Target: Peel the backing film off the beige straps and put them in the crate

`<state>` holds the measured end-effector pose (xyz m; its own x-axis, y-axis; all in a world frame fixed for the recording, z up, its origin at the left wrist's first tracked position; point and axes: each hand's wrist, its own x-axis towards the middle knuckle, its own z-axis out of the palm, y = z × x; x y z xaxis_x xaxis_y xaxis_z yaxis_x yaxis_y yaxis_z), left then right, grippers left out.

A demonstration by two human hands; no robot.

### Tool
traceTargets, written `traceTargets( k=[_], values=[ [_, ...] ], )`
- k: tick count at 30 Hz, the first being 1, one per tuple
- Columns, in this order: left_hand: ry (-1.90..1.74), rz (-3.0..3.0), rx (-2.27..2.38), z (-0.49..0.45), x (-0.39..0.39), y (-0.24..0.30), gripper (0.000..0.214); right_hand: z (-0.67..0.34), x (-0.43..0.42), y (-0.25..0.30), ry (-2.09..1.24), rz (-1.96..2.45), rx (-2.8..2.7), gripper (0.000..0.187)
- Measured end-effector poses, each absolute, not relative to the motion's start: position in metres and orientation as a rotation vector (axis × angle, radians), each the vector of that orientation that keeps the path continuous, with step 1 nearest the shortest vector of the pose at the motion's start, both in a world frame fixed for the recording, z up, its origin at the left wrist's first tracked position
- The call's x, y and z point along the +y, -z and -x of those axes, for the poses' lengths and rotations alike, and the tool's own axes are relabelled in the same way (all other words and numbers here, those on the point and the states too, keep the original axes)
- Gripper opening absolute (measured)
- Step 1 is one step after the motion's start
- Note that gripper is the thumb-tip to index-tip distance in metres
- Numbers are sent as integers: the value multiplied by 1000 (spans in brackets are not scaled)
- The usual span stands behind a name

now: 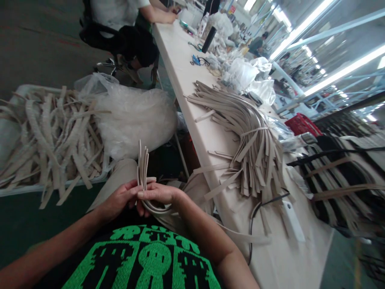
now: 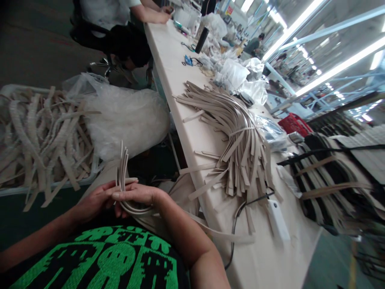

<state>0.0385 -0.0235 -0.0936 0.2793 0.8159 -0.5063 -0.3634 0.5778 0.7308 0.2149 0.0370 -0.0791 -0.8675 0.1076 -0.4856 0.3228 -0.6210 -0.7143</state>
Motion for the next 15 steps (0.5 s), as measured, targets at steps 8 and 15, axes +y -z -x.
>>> traceTargets(
  k=[8, 15],
  values=[
    [-917, -748, 1213, -32, -18, 108, 22, -205, 20, 93, 2652, -1419, 1433, 44],
    [-848, -778, 1300, -25, -12, 121, 35, -201, 15, 114, 2620, -1593, 1451, 28]
  ],
)
